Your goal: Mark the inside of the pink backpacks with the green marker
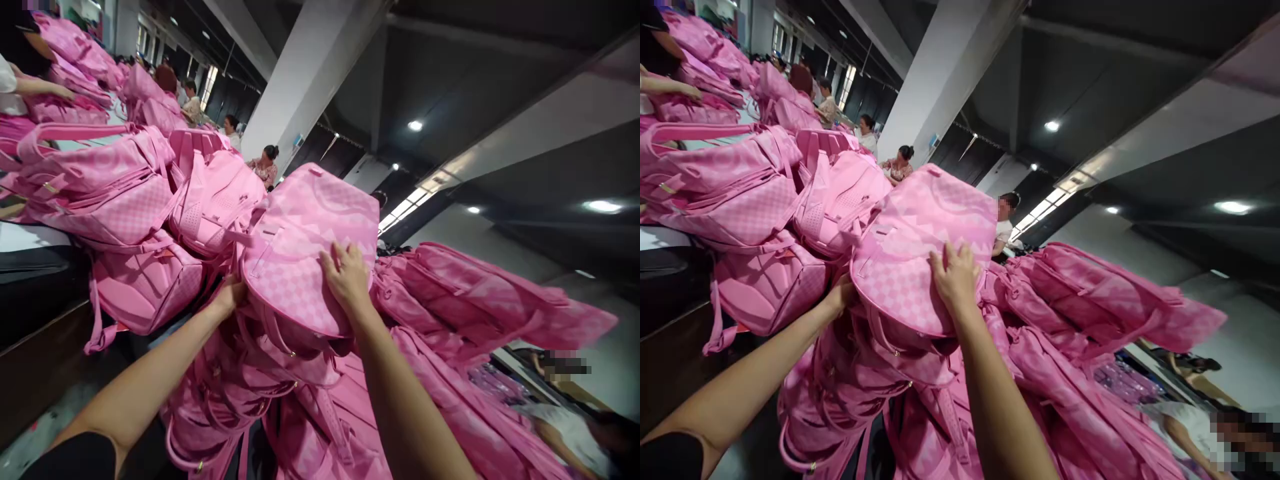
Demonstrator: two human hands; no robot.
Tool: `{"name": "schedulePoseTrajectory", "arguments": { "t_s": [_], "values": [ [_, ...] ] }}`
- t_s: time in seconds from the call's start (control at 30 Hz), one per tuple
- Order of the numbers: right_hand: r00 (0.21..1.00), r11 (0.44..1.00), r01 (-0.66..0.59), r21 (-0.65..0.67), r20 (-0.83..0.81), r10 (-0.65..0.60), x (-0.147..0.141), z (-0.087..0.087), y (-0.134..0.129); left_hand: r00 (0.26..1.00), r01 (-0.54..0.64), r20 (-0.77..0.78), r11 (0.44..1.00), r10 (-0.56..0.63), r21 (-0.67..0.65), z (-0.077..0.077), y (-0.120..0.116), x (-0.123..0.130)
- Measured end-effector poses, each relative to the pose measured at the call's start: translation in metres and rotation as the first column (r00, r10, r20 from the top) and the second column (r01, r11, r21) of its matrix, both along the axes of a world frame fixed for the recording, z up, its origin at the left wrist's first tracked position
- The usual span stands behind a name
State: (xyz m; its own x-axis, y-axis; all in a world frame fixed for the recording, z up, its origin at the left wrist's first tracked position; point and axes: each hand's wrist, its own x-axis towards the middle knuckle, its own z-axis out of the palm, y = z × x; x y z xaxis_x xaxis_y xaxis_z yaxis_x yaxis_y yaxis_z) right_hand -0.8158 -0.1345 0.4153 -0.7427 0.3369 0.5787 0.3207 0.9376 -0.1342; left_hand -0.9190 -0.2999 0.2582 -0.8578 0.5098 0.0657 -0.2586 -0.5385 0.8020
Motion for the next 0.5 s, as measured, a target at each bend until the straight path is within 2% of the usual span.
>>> {"name": "schedulePoseTrajectory", "arguments": {
  "t_s": [0.07, 0.13, 0.2, 0.27, 0.33, 0.4, 0.47, 0.5],
  "values": [
    [1.000, 0.995, 0.003, -0.102, 0.030, 0.000, 0.030, -0.023, 0.025, 0.995, 0.007, -0.098, 0.998, -0.013, -0.057, 0.005, -0.010, -0.003],
    [0.999, 0.985, -0.025, -0.172, 0.042, 0.033, 0.051, -0.055, 0.037, 0.983, -0.011, -0.182, 0.993, -0.011, -0.120, 0.007, -0.013, 0.000],
    [0.998, 0.974, 0.031, -0.224, 0.057, -0.019, 0.058, -0.085, 0.038, 0.971, -0.068, -0.239, 0.981, 0.023, -0.182, 0.005, -0.007, 0.005],
    [0.991, 0.956, 0.115, -0.271, 0.103, -0.091, 0.057, -0.104, 0.035, 0.958, -0.128, -0.282, 0.963, 0.058, -0.239, -0.001, 0.004, 0.008],
    [0.987, 0.944, 0.125, -0.304, 0.138, -0.086, 0.056, -0.109, 0.034, 0.945, -0.160, -0.321, 0.945, 0.063, -0.286, -0.009, 0.012, 0.006],
    [0.992, 0.947, 0.070, -0.314, 0.125, -0.032, 0.059, -0.106, 0.038, 0.933, -0.181, -0.355, 0.929, 0.059, -0.322, -0.014, 0.010, 0.003],
    [0.994, 0.946, 0.029, -0.323, 0.105, 0.005, 0.064, -0.101, 0.041, 0.902, -0.255, -0.419, 0.907, 0.100, -0.334, -0.011, -0.002, 0.005],
    [0.995, 0.944, 0.029, -0.329, 0.100, 0.004, 0.067, -0.099, 0.042, 0.862, -0.337, -0.480, 0.891, 0.162, -0.305, -0.006, -0.010, 0.009]
  ]
}}
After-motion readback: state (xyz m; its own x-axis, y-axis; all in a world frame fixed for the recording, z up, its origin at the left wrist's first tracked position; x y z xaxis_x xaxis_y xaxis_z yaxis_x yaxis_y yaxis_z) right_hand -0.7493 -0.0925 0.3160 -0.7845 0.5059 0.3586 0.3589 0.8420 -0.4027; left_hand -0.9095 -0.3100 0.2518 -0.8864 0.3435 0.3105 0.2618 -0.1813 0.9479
